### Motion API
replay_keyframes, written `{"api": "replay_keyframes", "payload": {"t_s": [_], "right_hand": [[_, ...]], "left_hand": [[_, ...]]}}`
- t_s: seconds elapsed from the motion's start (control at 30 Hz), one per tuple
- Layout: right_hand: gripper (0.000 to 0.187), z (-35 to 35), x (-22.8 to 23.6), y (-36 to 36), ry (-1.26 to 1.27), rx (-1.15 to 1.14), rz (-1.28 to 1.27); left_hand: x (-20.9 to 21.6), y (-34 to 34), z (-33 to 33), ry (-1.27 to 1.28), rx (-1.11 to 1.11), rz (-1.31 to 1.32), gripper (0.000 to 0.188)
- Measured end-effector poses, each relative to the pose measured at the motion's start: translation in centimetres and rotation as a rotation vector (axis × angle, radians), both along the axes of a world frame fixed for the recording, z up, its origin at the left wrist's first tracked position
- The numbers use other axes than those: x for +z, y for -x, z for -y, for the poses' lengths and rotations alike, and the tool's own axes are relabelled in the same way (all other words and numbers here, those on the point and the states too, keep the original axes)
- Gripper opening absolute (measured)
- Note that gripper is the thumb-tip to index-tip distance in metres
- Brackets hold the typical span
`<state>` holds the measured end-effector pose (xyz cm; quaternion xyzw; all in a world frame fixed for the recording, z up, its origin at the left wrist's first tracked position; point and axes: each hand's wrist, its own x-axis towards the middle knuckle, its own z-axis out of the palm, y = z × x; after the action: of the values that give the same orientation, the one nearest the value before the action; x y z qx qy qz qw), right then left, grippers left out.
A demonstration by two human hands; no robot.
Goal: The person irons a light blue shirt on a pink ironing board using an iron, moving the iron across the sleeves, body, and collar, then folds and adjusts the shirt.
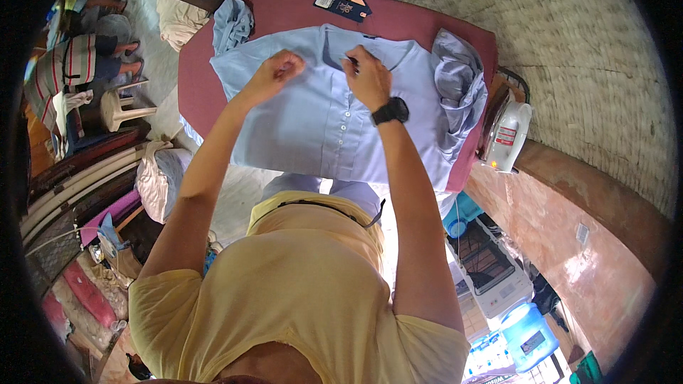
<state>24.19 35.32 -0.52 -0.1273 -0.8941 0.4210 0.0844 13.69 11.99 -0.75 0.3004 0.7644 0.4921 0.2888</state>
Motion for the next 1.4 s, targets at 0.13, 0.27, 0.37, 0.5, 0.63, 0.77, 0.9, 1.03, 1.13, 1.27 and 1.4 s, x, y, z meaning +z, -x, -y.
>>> {"api": "replay_keyframes", "payload": {"t_s": [0.13, 0.27, 0.37, 0.5, 0.63, 0.77, 0.9, 1.03, 1.13, 1.27, 1.4], "right_hand": [[0.034, -1.4, 1.1, -1.3, 0.013, -0.064, 0.234], [0.036, 0.7, -1.0, -2.0, 0.327, -0.120, 0.092], [0.036, 5.1, 0.6, -2.7, 0.427, -0.175, 0.045], [0.031, 6.7, 3.2, -1.9, 0.175, -0.188, -0.059], [0.024, 6.3, -1.6, -0.7, -0.051, -0.176, -0.107], [0.020, 7.2, -2.5, -1.1, -0.133, -0.215, -0.027], [0.021, 7.4, -3.8, -1.9, -0.064, -0.194, -0.044], [0.028, 7.9, -1.8, -2.2, -0.012, -0.263, -0.107], [0.024, 6.8, 0.1, -0.9, 0.062, -0.173, 0.183], [0.011, 7.3, -4.2, -0.5, 0.326, -0.317, -0.059], [0.011, 9.0, -4.6, -0.6, 0.592, -0.574, -0.178]], "left_hand": [[-1.9, -1.7, 3.4, -0.177, 0.119, 0.314, 0.008], [-2.1, -2.7, 2.3, -0.239, 0.233, 0.358, 0.008], [0.1, -4.0, 0.8, -0.228, 0.215, 0.078, 0.008], [2.3, -2.3, -1.4, -0.116, 0.079, -0.508, 0.007], [1.0, 1.0, -4.3, -0.054, -0.101, -0.355, 0.016], [-0.7, 2.0, -4.7, 0.107, -0.231, -0.449, 0.030], [-1.6, 1.3, -3.3, 0.024, -0.118, -0.284, 0.025], [-3.0, -1.4, -2.4, -0.192, 0.171, -0.044, 0.016], [-1.9, -2.2, -2.4, -0.180, 0.230, 0.029, 0.007], [-1.4, -1.8, -3.8, -0.299, 0.226, -0.086, 0.005], [-1.6, -1.6, -4.0, -0.339, 0.293, 0.245, 0.010]]}}
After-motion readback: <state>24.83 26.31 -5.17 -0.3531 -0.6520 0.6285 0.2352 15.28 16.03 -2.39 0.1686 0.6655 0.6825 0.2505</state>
